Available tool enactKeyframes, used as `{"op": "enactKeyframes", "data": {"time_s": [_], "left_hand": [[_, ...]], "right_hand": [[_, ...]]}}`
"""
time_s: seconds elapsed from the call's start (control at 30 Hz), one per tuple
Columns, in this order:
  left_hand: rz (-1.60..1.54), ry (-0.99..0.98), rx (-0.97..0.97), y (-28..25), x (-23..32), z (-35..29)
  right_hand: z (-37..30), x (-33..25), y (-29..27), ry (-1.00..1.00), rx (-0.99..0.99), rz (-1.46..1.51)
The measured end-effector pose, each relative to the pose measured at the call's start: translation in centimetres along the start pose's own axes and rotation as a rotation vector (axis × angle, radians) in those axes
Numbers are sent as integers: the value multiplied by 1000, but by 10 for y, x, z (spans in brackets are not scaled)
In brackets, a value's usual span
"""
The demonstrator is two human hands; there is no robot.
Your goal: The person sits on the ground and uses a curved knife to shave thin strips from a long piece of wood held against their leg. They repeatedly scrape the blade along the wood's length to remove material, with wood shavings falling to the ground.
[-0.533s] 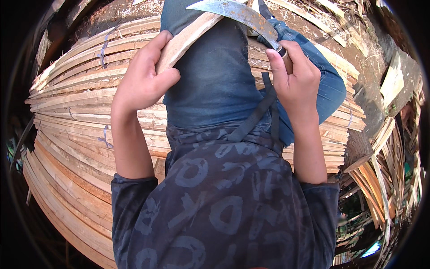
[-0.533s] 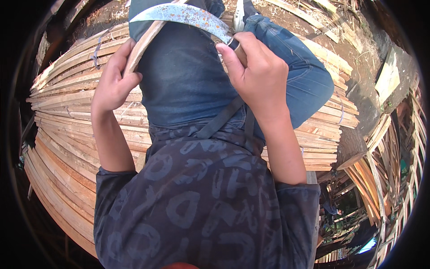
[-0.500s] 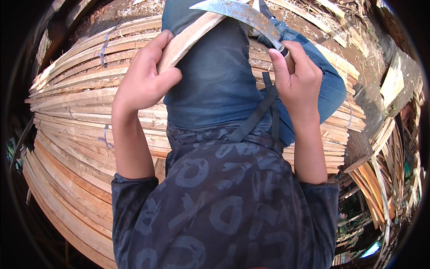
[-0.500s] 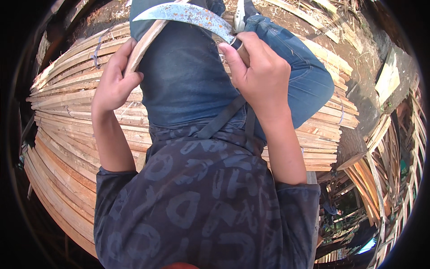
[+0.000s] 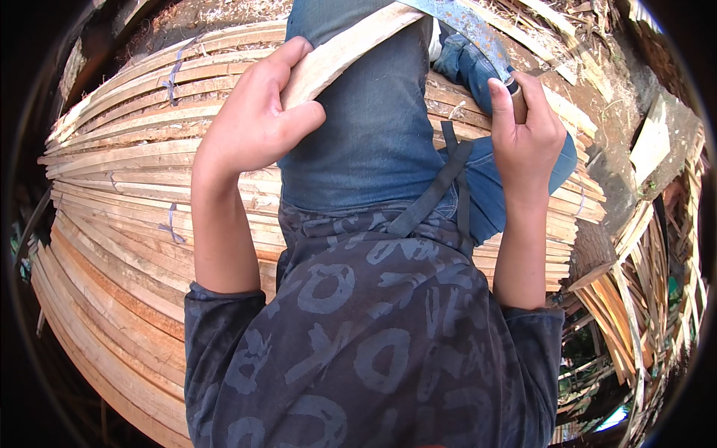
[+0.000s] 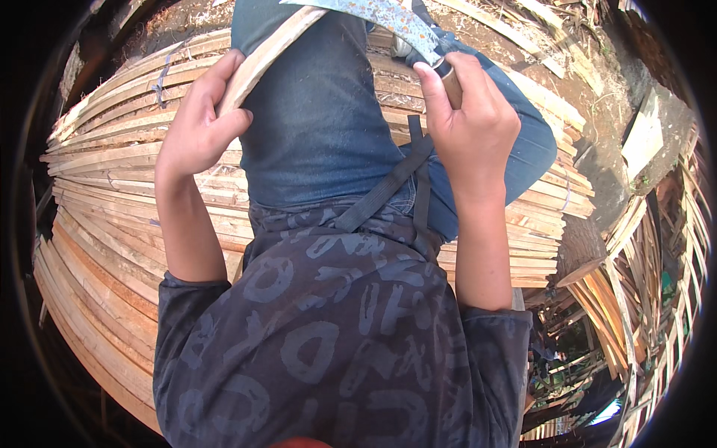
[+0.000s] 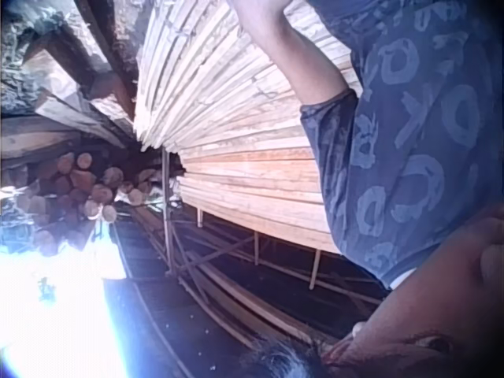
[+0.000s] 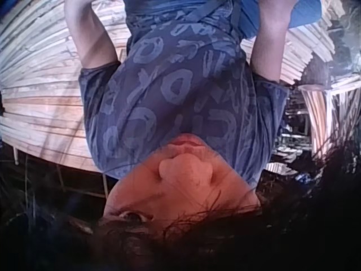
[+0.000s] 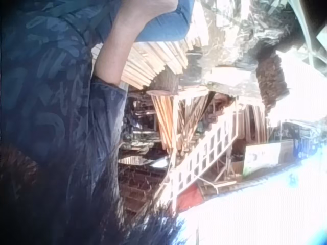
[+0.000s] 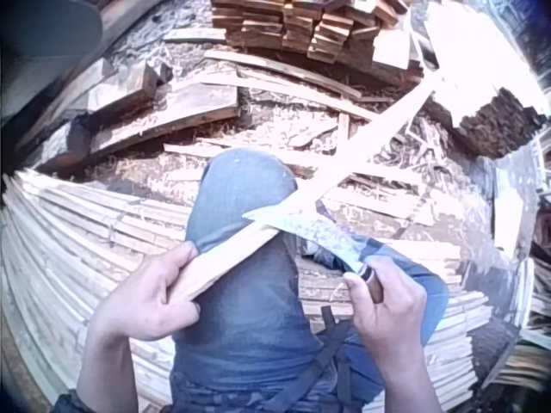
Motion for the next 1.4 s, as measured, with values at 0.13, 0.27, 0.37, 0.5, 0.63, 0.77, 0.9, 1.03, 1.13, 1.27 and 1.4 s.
{"op": "enactKeyframes", "data": {"time_s": [0.13, 0.27, 0.37, 0.5, 0.63, 0.77, 0.9, 1.03, 1.13, 1.27, 1.4], "left_hand": [[-11, 9, 11, 1, -2, -2], [-37, 0, 27, 0, -5, -4], [-43, -23, 26, -3, -10, -4], [-37, -85, 25, -5, -12, -5], [3, -89, 51, -3, -10, -6], [44, -84, 31, -1, -3, -4], [14, -136, -6, -3, -7, -2], [35, -48, 57, -3, -4, -4], [33, -95, 36, -1, 2, -4], [41, -96, 31, 0, 5, -2], [39, -99, 24, 0, 4, -2]], "right_hand": [[-3, 7, -3, 50, 8, -31], [-6, 60, -19, 359, 80, -27], [-17, 103, -42, 396, 191, -47], [-34, 100, -57, 414, 154, -8], [-29, 43, -28, 258, 79, 130], [-8, 2, 1, 122, 30, 230], [6, 3, 5, 85, -13, 143], [8, 11, 7, 53, 15, 90], [7, 17, 6, 34, 43, 37], [7, 28, 1, 31, 63, -34], [7, 43, -6, 83, 79, -69]]}}
Point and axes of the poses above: each hand's wrist, its own z-axis towards the middle knuckle, its own y-axis out of the palm, x = y × z, the point moved 4 cm from there along z, towards the middle knuckle, and after that the axes turned 13 degrees about -y, right-handed, at the moved point
